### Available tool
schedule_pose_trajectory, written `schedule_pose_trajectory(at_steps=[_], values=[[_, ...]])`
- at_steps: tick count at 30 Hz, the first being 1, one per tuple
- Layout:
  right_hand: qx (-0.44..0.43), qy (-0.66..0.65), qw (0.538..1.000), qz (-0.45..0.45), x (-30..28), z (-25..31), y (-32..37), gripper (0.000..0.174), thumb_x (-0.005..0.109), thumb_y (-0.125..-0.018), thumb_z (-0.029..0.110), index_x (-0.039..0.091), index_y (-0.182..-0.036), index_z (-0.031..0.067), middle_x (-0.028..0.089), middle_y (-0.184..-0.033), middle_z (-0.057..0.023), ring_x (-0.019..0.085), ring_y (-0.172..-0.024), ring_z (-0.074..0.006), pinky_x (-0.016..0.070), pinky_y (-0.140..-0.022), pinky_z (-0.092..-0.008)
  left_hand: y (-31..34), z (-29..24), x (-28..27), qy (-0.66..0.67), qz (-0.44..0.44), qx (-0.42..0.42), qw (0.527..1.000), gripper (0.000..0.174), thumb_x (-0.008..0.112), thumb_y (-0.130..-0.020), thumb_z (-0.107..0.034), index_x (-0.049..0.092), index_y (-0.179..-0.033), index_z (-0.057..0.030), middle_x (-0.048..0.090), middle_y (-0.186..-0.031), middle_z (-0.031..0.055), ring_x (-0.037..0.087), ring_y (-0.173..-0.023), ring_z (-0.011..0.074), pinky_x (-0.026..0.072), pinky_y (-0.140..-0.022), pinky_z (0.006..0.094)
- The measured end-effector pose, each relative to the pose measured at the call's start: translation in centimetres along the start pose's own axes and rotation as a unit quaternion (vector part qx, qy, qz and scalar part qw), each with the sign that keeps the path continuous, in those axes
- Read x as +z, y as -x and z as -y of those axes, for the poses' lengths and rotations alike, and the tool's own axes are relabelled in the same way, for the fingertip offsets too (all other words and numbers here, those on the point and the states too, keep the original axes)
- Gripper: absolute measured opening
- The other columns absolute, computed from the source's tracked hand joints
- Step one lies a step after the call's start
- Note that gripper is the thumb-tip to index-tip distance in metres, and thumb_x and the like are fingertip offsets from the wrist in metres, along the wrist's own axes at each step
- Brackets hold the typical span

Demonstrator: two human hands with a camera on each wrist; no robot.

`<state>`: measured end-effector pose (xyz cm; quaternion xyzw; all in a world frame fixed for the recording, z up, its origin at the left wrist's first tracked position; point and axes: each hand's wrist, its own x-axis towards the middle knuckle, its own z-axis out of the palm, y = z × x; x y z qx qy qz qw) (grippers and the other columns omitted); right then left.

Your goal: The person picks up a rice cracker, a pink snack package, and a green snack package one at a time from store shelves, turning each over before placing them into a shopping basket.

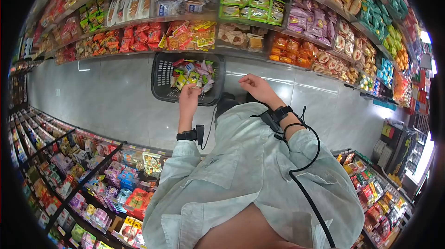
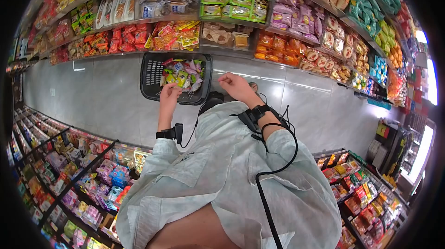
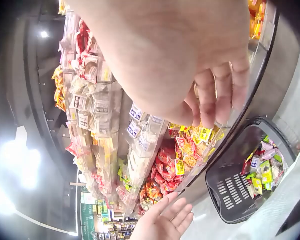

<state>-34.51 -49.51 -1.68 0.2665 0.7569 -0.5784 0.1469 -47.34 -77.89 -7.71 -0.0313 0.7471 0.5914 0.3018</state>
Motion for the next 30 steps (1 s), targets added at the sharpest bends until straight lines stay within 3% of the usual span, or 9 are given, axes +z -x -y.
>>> schedule_pose_trajectory(at_steps=[4,11,20,30], values=[[-0.008,-0.027,0.999,-0.020,-2.4,-2.8,0.6,0.025,0.067,-0.099,0.023,0.071,-0.117,0.0059,0.074,-0.097,-0.0071,0.069,-0.090,-0.0194,0.0550,-0.084,-0.0340,-0.3,-1.7,4.1,-0.032,0.054,-0.018,0.998,0.029,0.065,-0.097,-0.014,0.064,-0.123,-0.0024,0.073,-0.100,0.0075,0.066,-0.091,0.0134,0.0505,-0.082,0.0275],[-0.058,-0.077,0.995,-0.039,-8.3,-6.3,2.0,0.024,0.067,-0.098,0.024,0.070,-0.113,0.0058,0.074,-0.091,-0.0092,0.071,-0.085,-0.0228,0.0553,-0.082,-0.0349,1.3,-3.7,12.2,-0.087,0.054,0.017,0.995,0.029,0.065,-0.098,-0.015,0.063,-0.123,-0.0014,0.073,-0.098,0.0079,0.067,-0.090,0.0138,0.0519,-0.081,0.0285],[-0.017,-0.056,0.998,-0.029,-18.6,-10.7,6.1,0.032,0.070,-0.097,0.037,0.071,-0.104,0.0057,0.071,-0.082,-0.0126,0.068,-0.075,-0.0273,0.0524,-0.071,-0.0391,4.9,-4.6,26.9,-0.148,0.149,0.036,0.977,0.025,0.065,-0.100,-0.013,0.063,-0.122,-0.0007,0.074,-0.104,0.0105,0.069,-0.095,0.0165,0.0535,-0.087,0.0297],[-0.011,-0.176,0.970,-0.170,-26.4,-17.0,9.2,0.035,0.069,-0.100,0.037,0.069,-0.101,0.0023,0.066,-0.078,-0.0097,0.060,-0.072,-0.0225,0.0499,-0.069,-0.0374,0.0,-10.7,39.8,-0.276,0.267,0.088,0.919,0.029,0.063,-0.102,-0.013,0.058,-0.127,0.0003,0.073,-0.104,0.0121,0.070,-0.096,0.0173,0.0535,-0.090,0.0312]])
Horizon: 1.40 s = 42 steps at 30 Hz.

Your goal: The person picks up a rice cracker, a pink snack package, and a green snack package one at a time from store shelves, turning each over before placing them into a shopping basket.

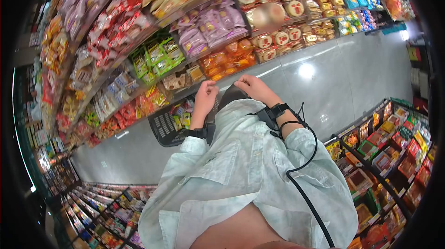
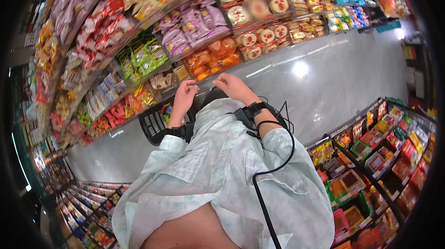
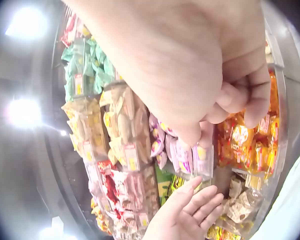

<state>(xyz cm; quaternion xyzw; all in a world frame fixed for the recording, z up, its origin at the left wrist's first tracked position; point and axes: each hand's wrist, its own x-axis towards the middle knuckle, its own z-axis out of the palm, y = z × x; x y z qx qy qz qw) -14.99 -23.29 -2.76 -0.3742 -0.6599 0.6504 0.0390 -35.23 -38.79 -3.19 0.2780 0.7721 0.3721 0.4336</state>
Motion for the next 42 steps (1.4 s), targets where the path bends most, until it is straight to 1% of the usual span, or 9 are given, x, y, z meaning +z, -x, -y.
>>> schedule_pose_trajectory(at_steps=[4,8,11,19,23,25,30,33,42], values=[[0.058,-0.036,0.996,-0.060,-4.0,0.6,0.7,0.036,0.068,-0.101,0.038,0.068,-0.100,0.0014,0.064,-0.077,-0.0083,0.059,-0.072,-0.0198,0.0498,-0.070,-0.0355,-6.2,-2.5,1.2,0.022,0.029,0.031,0.999,0.041,0.065,-0.102,-0.013,0.049,-0.137,0.0004,0.070,-0.093,0.0084,0.069,-0.086,0.0157,0.0547,-0.082,0.0298],[0.067,-0.067,0.978,-0.187,-7.1,-1.2,-0.4,0.037,0.067,-0.102,0.038,0.067,-0.099,0.0011,0.063,-0.075,-0.0071,0.059,-0.071,-0.0174,0.0497,-0.070,-0.0346,-12.4,-5.6,2.6,0.011,-0.063,0.102,0.993,0.056,0.070,-0.100,-0.024,0.042,-0.143,-0.0004,0.064,-0.083,0.0066,0.066,-0.074,0.0155,0.0519,-0.068,0.0299],[0.115,-0.101,0.957,-0.246,-9.2,-0.2,0.2,0.036,0.065,-0.102,0.037,0.068,-0.100,0.0014,0.063,-0.075,-0.0059,0.059,-0.071,-0.0167,0.0495,-0.070,-0.0342,-15.3,-10.0,2.6,0.030,-0.116,0.061,0.991,0.059,0.071,-0.099,-0.028,0.042,-0.142,0.0004,0.063,-0.080,0.0077,0.065,-0.073,0.0180,0.0515,-0.068,0.0331],[0.163,-0.107,0.945,-0.264,-9.4,-2.5,0.1,0.033,0.064,-0.102,0.033,0.069,-0.105,0.0012,0.066,-0.082,-0.0056,0.060,-0.078,-0.0146,0.0498,-0.073,-0.0319,-23.4,-9.5,1.3,0.010,-0.189,-0.010,0.982,0.062,0.077,-0.093,-0.040,0.052,-0.130,0.0033,0.069,-0.086,0.0119,0.067,-0.077,0.0236,0.0525,-0.074,0.0381],[0.162,-0.148,0.941,-0.258,-9.2,-1.5,0.0,0.030,0.065,-0.102,0.031,0.069,-0.104,0.0021,0.066,-0.081,-0.0041,0.061,-0.076,-0.0125,0.0502,-0.072,-0.0308,-23.7,-9.1,1.0,-0.028,-0.187,0.014,0.982,0.058,0.079,-0.092,-0.038,0.057,-0.124,0.0041,0.070,-0.089,0.0112,0.066,-0.077,0.0202,0.0525,-0.073,0.0350],[0.162,-0.175,0.938,-0.254,-9.1,0.2,-0.3,0.028,0.065,-0.103,0.031,0.068,-0.104,0.0027,0.065,-0.080,-0.0030,0.061,-0.074,-0.0119,0.0506,-0.071,-0.0301,-23.6,-8.5,0.7,0.057,-0.162,0.013,0.985,0.054,0.078,-0.093,-0.034,0.057,-0.125,0.0045,0.069,-0.090,0.0108,0.065,-0.077,0.0171,0.0514,-0.071,0.0326],[0.147,-0.100,0.963,-0.201,-8.2,-0.3,-2.3,0.027,0.065,-0.102,0.030,0.068,-0.105,0.0033,0.063,-0.077,-0.0010,0.062,-0.071,-0.0116,0.0516,-0.069,-0.0291,-20.3,-8.7,0.3,0.078,-0.154,0.040,0.984,0.048,0.077,-0.096,-0.027,0.058,-0.125,0.0055,0.065,-0.082,0.0049,0.058,-0.072,0.0107,0.0465,-0.065,0.0287],[0.107,-0.118,0.976,-0.151,-6.9,-1.6,-3.9,0.027,0.066,-0.102,0.030,0.068,-0.105,0.0035,0.063,-0.077,-0.0009,0.062,-0.071,-0.0114,0.0516,-0.069,-0.0291,-17.0,-8.4,-0.4,0.037,-0.144,0.051,0.988,0.045,0.077,-0.096,-0.026,0.060,-0.124,0.0041,0.057,-0.070,-0.0021,0.051,-0.064,0.0081,0.0424,-0.061,0.0278],[0.047,-0.060,0.995,0.067,-4.2,0.6,-5.0,0.031,0.070,-0.101,0.032,0.067,-0.110,0.0031,0.067,-0.081,-0.0016,0.063,-0.075,-0.0120,0.0514,-0.073,-0.0281,-3.6,-6.7,0.6,0.055,-0.149,0.062,0.985,0.040,0.079,-0.095,-0.022,0.062,-0.124,-0.0001,0.050,-0.073,-0.0062,0.048,-0.067,0.0036,0.0386,-0.060,0.0231]])
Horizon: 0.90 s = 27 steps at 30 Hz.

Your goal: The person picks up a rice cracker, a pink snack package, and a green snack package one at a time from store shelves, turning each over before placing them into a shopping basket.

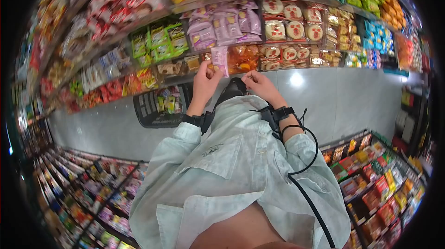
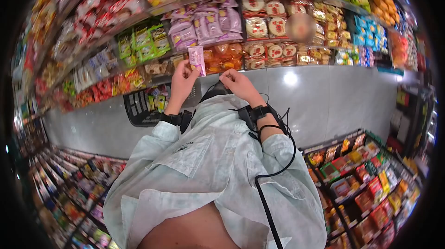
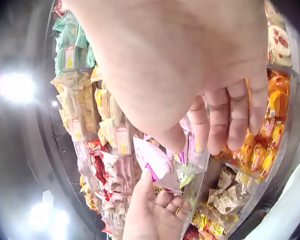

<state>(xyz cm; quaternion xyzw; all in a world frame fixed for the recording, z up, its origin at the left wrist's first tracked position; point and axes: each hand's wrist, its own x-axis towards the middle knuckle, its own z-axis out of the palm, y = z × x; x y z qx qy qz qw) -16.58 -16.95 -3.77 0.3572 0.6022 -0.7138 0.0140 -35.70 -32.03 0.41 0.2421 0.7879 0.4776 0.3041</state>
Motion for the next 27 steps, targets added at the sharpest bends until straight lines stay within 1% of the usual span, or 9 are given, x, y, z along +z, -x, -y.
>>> schedule_pose_trajectory(at_steps=[4,8,12,15,19,20,23,26,27], values=[[-0.020,0.071,0.992,0.100,1.7,1.5,1.5,0.034,0.075,-0.098,0.031,0.066,-0.114,0.0026,0.073,-0.091,-0.0052,0.067,-0.085,-0.0133,0.0533,-0.080,-0.0286,6.3,1.5,0.2,-0.027,-0.079,0.029,0.996,0.042,0.082,-0.092,-0.022,0.064,-0.124,-0.0021,0.057,-0.090,-0.0009,0.054,-0.073,0.0070,0.0477,-0.068,0.0241],[-0.046,-0.011,0.973,0.227,5.9,1.0,3.1,0.037,0.081,-0.093,0.022,0.064,-0.118,0.0015,0.075,-0.098,-0.0077,0.071,-0.093,-0.0156,0.0560,-0.088,-0.0320,12.7,3.2,0.6,-0.006,-0.149,0.002,0.989,0.045,0.084,-0.088,-0.025,0.065,-0.123,-0.0037,0.064,-0.098,0.0066,0.064,-0.081,0.0149,0.0533,-0.073,0.0295],[-0.100,0.049,0.949,0.294,9.0,-0.9,4.6,0.034,0.082,-0.092,0.019,0.065,-0.114,0.0008,0.076,-0.097,-0.0067,0.070,-0.086,-0.0145,0.0564,-0.082,-0.0314,18.8,3.4,-0.7,0.043,-0.146,-0.078,0.985,0.044,0.080,-0.094,-0.025,0.060,-0.125,-0.0019,0.073,-0.103,0.0085,0.070,-0.088,0.0151,0.0563,-0.079,0.0308],[-0.077,0.059,0.932,0.350,11.0,-1.9,5.8,0.034,0.082,-0.091,0.017,0.065,-0.114,0.0000,0.076,-0.096,-0.0071,0.070,-0.085,-0.0140,0.0555,-0.080,-0.0308,22.5,4.7,-1.4,0.038,-0.164,-0.087,0.982,0.042,0.076,-0.096,-0.024,0.059,-0.128,-0.0016,0.072,-0.105,0.0090,0.070,-0.088,0.0145,0.0563,-0.078,0.0307],[-0.071,0.104,0.928,0.349,14.0,-2.6,7.2,0.036,0.082,-0.089,0.016,0.066,-0.116,-0.0015,0.076,-0.093,-0.0091,0.071,-0.085,-0.0154,0.0553,-0.079,-0.0309,26.7,5.7,-1.3,0.028,-0.189,-0.117,0.975,0.051,0.068,-0.100,-0.017,0.052,-0.148,-0.0087,0.072,-0.109,0.0120,0.070,-0.086,0.0160,0.0561,-0.079,0.0322],[-0.072,0.103,0.923,0.365,14.7,-3.6,6.7,0.037,0.083,-0.089,0.017,0.066,-0.116,-0.0012,0.077,-0.095,-0.0101,0.072,-0.086,-0.0171,0.0559,-0.079,-0.0326,27.2,5.9,-1.7,0.037,-0.185,-0.132,0.973,0.049,0.062,-0.104,-0.009,0.049,-0.152,-0.0089,0.069,-0.106,0.0066,0.069,-0.087,0.0138,0.0547,-0.080,0.0292],[-0.068,0.111,0.911,0.391,16.9,-4.8,6.7,0.034,0.078,-0.092,0.008,0.064,-0.121,-0.0029,0.075,-0.099,-0.0065,0.070,-0.087,-0.0114,0.0552,-0.079,-0.0278,28.9,7.2,-2.8,0.019,-0.213,-0.114,0.970,0.048,0.060,-0.104,-0.006,0.050,-0.151,-0.0083,0.069,-0.100,0.0065,0.068,-0.086,0.0134,0.0548,-0.080,0.0287],[-0.085,0.175,0.899,0.393,18.9,-4.0,7.5,0.033,0.078,-0.092,0.007,0.065,-0.120,-0.0035,0.076,-0.100,-0.0075,0.070,-0.088,-0.0118,0.0554,-0.080,-0.0284,30.4,7.0,-3.5,0.035,-0.256,-0.111,0.960,0.048,0.061,-0.101,-0.006,0.055,-0.148,-0.0108,0.072,-0.095,0.0114,0.072,-0.083,0.0198,0.0565,-0.078,0.0339],[-0.082,0.181,0.895,0.399,19.7,-3.9,7.7,0.032,0.078,-0.092,0.007,0.065,-0.120,-0.0036,0.076,-0.100,-0.0077,0.070,-0.088,-0.0119,0.0554,-0.080,-0.0284,31.0,7.8,-4.0,0.033,-0.258,-0.108,0.960,0.047,0.061,-0.102,-0.006,0.055,-0.148,-0.0092,0.071,-0.095,0.0096,0.071,-0.083,0.0174,0.0559,-0.078,0.0321]])
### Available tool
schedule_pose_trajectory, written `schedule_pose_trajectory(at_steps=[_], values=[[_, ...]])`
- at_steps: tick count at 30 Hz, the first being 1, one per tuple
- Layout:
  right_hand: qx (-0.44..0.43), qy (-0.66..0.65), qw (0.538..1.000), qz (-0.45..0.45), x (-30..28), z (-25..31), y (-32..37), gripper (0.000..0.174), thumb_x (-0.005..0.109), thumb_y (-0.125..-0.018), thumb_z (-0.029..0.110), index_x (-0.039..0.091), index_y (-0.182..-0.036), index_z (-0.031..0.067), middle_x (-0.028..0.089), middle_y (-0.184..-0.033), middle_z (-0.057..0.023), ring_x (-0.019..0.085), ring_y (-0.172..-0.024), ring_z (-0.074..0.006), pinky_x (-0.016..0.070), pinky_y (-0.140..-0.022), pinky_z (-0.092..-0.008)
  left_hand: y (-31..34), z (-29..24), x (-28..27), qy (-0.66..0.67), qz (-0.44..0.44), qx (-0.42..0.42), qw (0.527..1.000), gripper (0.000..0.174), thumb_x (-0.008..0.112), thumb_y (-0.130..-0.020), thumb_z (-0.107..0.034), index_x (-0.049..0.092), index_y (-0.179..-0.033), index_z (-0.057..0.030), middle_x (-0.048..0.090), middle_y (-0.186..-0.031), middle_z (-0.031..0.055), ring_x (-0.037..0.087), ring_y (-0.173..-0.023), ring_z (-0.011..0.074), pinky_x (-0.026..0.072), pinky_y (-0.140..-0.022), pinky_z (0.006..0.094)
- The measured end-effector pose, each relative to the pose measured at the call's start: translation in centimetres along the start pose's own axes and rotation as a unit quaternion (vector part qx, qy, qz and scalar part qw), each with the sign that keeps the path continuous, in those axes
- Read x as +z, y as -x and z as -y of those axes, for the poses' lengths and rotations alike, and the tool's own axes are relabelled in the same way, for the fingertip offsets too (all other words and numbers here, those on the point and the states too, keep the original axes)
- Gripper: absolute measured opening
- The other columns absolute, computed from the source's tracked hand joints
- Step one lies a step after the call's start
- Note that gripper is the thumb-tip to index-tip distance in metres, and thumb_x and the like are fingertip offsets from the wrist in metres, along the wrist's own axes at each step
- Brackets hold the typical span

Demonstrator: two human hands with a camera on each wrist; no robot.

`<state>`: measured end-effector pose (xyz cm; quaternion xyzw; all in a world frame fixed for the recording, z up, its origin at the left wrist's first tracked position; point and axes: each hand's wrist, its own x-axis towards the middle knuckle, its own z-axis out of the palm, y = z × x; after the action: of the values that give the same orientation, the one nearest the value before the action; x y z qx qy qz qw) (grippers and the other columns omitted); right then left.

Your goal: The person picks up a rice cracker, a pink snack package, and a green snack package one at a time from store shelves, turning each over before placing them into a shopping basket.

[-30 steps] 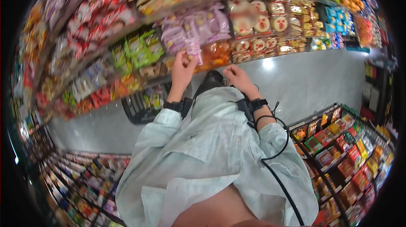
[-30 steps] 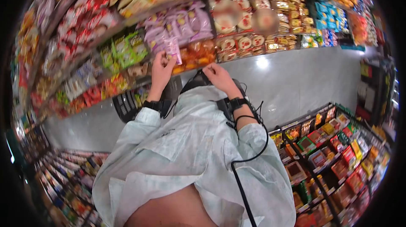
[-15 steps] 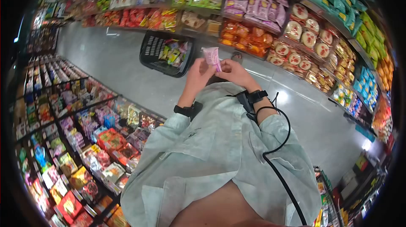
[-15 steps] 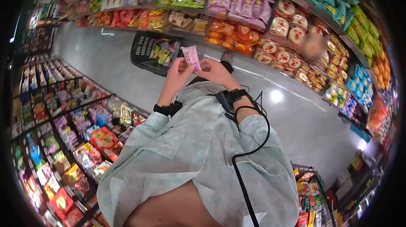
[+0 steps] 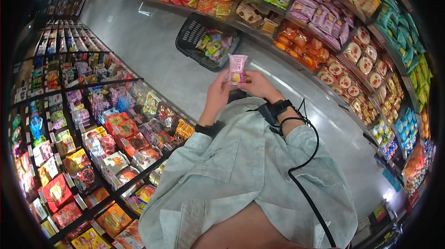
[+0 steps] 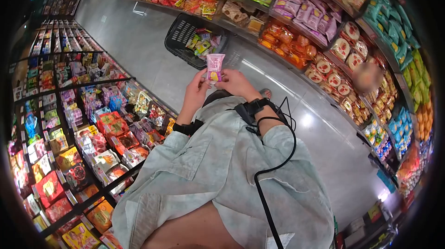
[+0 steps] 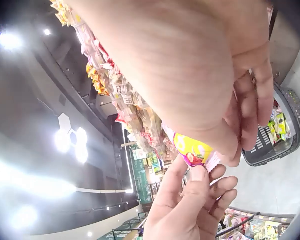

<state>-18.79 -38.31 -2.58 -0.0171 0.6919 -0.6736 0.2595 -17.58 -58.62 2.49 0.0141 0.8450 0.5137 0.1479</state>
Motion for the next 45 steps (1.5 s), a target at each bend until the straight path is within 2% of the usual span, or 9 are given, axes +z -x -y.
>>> schedule_pose_trajectory(at_steps=[2,14,20,23,26,35,38,41,45], values=[[0.008,0.011,1.000,0.016,1.1,0.8,-1.0,0.032,0.077,-0.092,0.008,0.066,-0.119,-0.0040,0.077,-0.100,-0.0082,0.071,-0.089,-0.0121,0.0553,-0.080,-0.0285,0.0,1.7,-1.4,0.000,-0.003,0.009,1.000,0.045,0.060,-0.104,-0.005,0.053,-0.149,-0.0058,0.069,-0.094,0.0062,0.068,-0.083,0.0127,0.0547,-0.078,0.0283],[0.047,0.052,0.996,-0.061,9.4,3.1,-7.2,0.042,0.082,-0.091,0.016,0.059,-0.123,-0.0005,0.076,-0.095,-0.0068,0.068,-0.085,-0.0108,0.0522,-0.081,-0.0270,-2.3,8.9,-10.7,0.008,0.010,-0.008,1.000,0.035,0.061,-0.103,-0.011,0.063,-0.137,-0.0022,0.076,-0.090,0.0119,0.074,-0.083,0.0174,0.0566,-0.077,0.0319],[0.072,0.051,0.994,-0.057,13.4,2.6,-9.6,0.030,0.083,-0.090,0.019,0.065,-0.106,0.0016,0.076,-0.092,-0.0077,0.072,-0.085,-0.0136,0.0552,-0.077,-0.0287,-3.0,10.6,-15.8,-0.037,0.043,-0.006,0.998,0.023,0.061,-0.102,-0.022,0.071,-0.112,-0.0044,0.074,-0.080,0.0132,0.073,-0.082,0.0352,0.0554,-0.074,0.0441],[0.080,0.099,0.990,-0.065,14.5,3.4,-10.3,0.022,0.080,-0.093,0.017,0.066,-0.100,0.0013,0.076,-0.090,-0.0069,0.072,-0.083,-0.0134,0.0555,-0.075,-0.0297,-3.5,11.7,-17.8,-0.088,0.078,-0.016,0.993,0.022,0.064,-0.102,-0.025,0.070,-0.100,-0.0033,0.075,-0.081,0.0119,0.073,-0.077,0.0321,0.0552,-0.070,0.0406],[0.095,0.069,0.992,-0.044,15.4,4.7,-11.1,0.019,0.078,-0.094,0.016,0.066,-0.096,0.0013,0.077,-0.087,-0.0060,0.072,-0.081,-0.0128,0.0552,-0.073,-0.0295,-3.6,11.5,-19.1,-0.108,0.087,-0.007,0.990,0.027,0.061,-0.102,-0.030,0.067,-0.095,-0.0040,0.072,-0.079,0.0151,0.070,-0.080,0.0404,0.0522,-0.070,0.0494],[0.012,0.182,0.983,0.019,14.5,6.6,-14.7,0.020,0.075,-0.093,0.021,0.067,-0.096,0.0034,0.074,-0.083,-0.0080,0.071,-0.076,-0.0210,0.0542,-0.070,-0.0353,-3.1,11.3,-18.9,-0.107,-0.005,-0.066,0.992,0.033,0.062,-0.102,-0.034,0.065,-0.093,-0.0027,0.070,-0.084,0.0202,0.066,-0.079,0.0439,0.0507,-0.069,0.0493],[-0.029,0.157,0.986,0.041,13.9,6.7,-16.6,0.022,0.076,-0.091,0.023,0.068,-0.095,0.0041,0.074,-0.083,-0.0099,0.072,-0.076,-0.0249,0.0543,-0.069,-0.0367,-3.1,11.0,-18.7,-0.092,-0.083,-0.056,0.991,0.032,0.066,-0.103,-0.030,0.063,-0.088,-0.0022,0.064,-0.066,0.0083,0.059,-0.059,0.0186,0.0472,-0.059,0.0340],[-0.055,0.170,0.982,0.057,13.2,6.9,-17.4,0.029,0.080,-0.088,0.030,0.069,-0.096,0.0040,0.075,-0.084,-0.0104,0.073,-0.079,-0.0245,0.0552,-0.069,-0.0375,-2.9,10.4,-18.0,-0.066,-0.113,-0.090,0.987,0.036,0.067,-0.103,-0.033,0.062,-0.084,-0.0019,0.063,-0.064,0.0049,0.056,-0.060,0.0113,0.0450,-0.056,0.0310],[-0.044,0.216,0.971,0.092,11.4,8.9,-17.0,0.037,0.083,-0.084,0.036,0.071,-0.097,0.0040,0.075,-0.085,-0.0119,0.073,-0.078,-0.0262,0.0557,-0.069,-0.0383,-2.5,8.2,-16.3,-0.102,-0.117,-0.122,0.980,0.039,0.071,-0.100,-0.035,0.061,-0.082,-0.0015,0.061,-0.064,0.0066,0.052,-0.058,0.0141,0.0433,-0.055,0.0328]])
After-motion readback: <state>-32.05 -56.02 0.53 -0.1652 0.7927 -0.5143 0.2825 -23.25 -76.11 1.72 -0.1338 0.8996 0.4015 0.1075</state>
